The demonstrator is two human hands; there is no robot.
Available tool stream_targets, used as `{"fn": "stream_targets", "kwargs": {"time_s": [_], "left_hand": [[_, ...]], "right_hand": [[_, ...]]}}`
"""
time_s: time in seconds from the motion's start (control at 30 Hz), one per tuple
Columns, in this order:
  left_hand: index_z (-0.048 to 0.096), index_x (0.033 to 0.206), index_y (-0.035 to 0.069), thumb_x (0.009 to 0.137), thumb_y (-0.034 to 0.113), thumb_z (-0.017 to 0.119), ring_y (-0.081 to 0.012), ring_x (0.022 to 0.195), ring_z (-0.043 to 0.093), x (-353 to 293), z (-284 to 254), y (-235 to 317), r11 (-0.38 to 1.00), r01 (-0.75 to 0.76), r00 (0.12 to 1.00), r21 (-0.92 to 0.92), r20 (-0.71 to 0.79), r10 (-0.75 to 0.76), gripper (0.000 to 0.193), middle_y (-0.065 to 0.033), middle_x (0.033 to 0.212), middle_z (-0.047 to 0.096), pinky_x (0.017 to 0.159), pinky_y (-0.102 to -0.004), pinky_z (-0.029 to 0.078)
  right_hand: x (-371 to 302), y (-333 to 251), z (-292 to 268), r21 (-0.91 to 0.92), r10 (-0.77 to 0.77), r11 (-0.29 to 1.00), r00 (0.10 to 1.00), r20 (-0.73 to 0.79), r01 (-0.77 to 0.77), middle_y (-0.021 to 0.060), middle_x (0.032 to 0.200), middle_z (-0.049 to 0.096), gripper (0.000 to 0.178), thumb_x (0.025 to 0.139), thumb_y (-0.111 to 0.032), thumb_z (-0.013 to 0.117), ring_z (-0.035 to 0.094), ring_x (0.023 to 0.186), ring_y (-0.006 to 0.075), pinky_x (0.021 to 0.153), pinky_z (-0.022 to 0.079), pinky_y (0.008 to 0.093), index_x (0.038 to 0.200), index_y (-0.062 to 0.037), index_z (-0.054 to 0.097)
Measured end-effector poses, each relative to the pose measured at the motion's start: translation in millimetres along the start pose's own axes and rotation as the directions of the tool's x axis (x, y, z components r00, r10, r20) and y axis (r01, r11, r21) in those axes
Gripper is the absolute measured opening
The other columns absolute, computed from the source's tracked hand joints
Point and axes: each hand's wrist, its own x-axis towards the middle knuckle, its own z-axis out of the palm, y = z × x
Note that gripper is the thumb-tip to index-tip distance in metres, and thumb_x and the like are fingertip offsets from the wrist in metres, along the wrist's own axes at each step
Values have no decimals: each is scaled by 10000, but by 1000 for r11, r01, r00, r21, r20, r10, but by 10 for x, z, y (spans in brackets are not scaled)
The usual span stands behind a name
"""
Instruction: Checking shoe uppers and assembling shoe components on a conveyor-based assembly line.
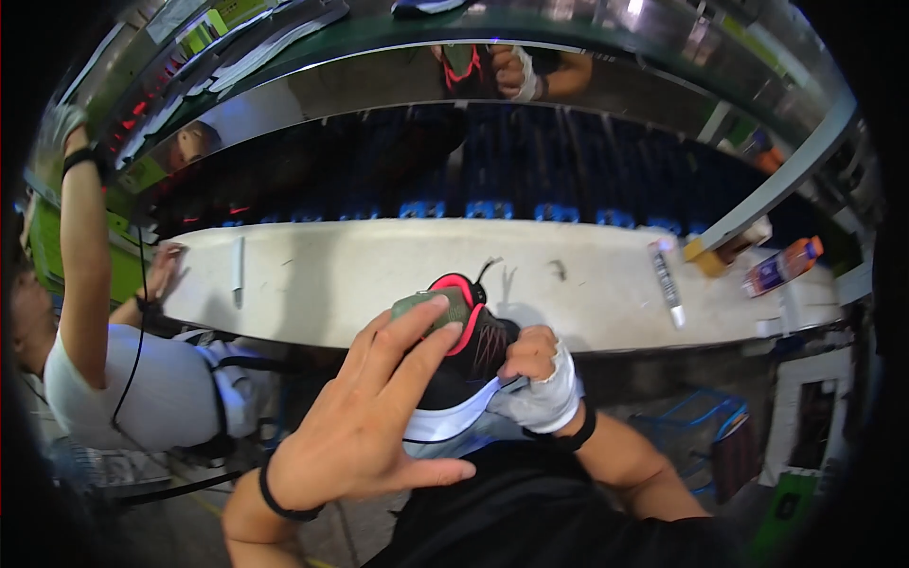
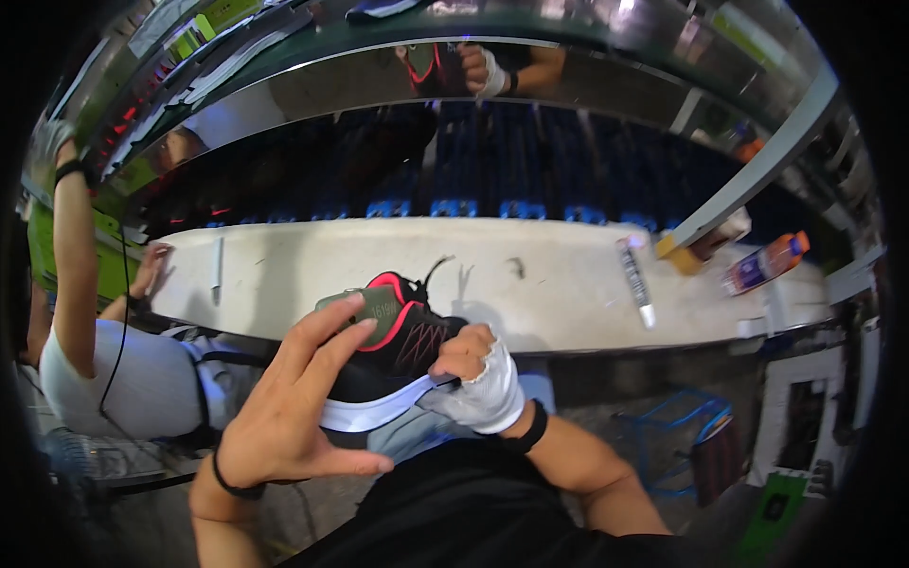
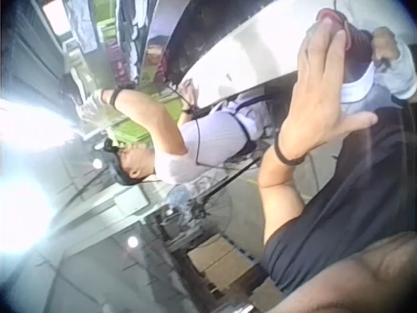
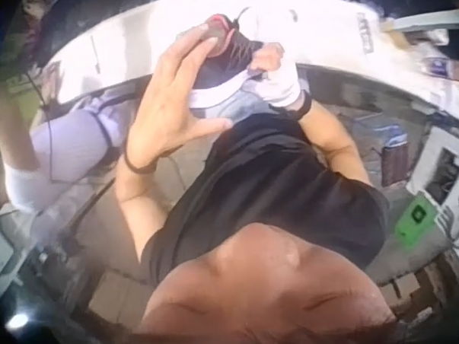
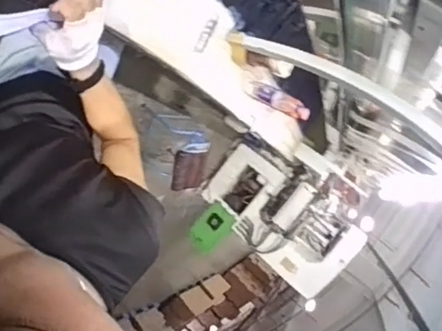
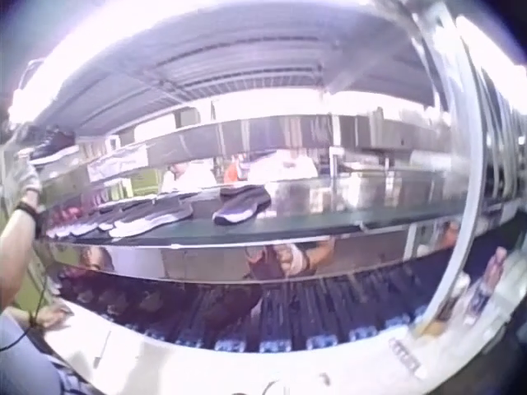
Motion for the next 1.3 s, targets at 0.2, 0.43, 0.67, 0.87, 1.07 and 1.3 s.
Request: {"fn": "stream_targets", "kwargs": {"time_s": [0.2, 0.43, 0.67, 0.87, 1.07, 1.3], "left_hand": [[562, 1534, 40, 625, 449, 1064, -467, 1519, 500, -189, 165, -437, 992, 102, 987, -68, -117, -110, 1116, -249, 1659, 444, 1231, -537, 469], [635, 1359, 70, 626, 316, 1076, -424, 1366, 621, -410, 273, -612, 997, 74, 959, 24, -275, -65, 890, -220, 1529, 564, 1103, -496, 554], [645, 1339, 66, 618, 284, 1076, -408, 1276, 661, -460, 305, -375, 993, 74, 959, 92, -278, -45, 868, -205, 1443, 605, 1058, -496, 568], [647, 1348, 60, 624, 254, 1063, -410, 1267, 665, -391, 335, -183, 985, 105, 949, 139, -309, -58, 857, -207, 1437, 607, 1047, -496, 573], [537, 1478, -15, 692, 442, 1060, -424, 1373, 621, -279, 387, -81, 999, 51, 887, 18, -460, -37, 1049, -250, 1512, 562, 1087, -470, 581], [570, 1368, -68, 856, 639, 897, -413, 1219, 657, 36, 674, 642, 14, -650, 760, -760, -650, -11, 932, -285, 1403, 592, 888, -472, 642]], "right_hand": [[277, -58, 283, 153, 41, 987, 999, 6, -41, -32, 805, 599, 409, 645, -185, 964, 584, 740, 235, 684, 396, 417, 913, -200, 656], [298, -64, 390, 152, -94, 985, 993, 76, 82, -26, 812, 612, 359, 712, -217, 961, 612, 744, 221, 715, 458, 399, 900, -189, 657], [446, -25, 149, 3, 387, 909, 848, 361, -416, 277, 1369, 668, 1234, 621, -702, 987, 659, 1278, 439, 1103, 524, 488, 1525, 18, 558], [453, 37, 65, 190, 468, 785, 766, 441, -589, 269, 1277, 745, 895, 905, -618, 854, 726, 1213, 420, 1073, 558, 455, 1495, 14, 623], [77, 11, 199, 549, 601, 673, 799, -17, -495, 187, 1392, 734, 439, 1146, -212, 559, 691, 1302, 266, 1165, 495, 404, 1485, 65, 583], [3, -571, -628, 679, 846, 460, 515, -139, -572, 141, 1338, 695, 627, 897, -262, 891, 667, 1289, 267, 1130, 530, 418, 1369, 25, 595]]}}
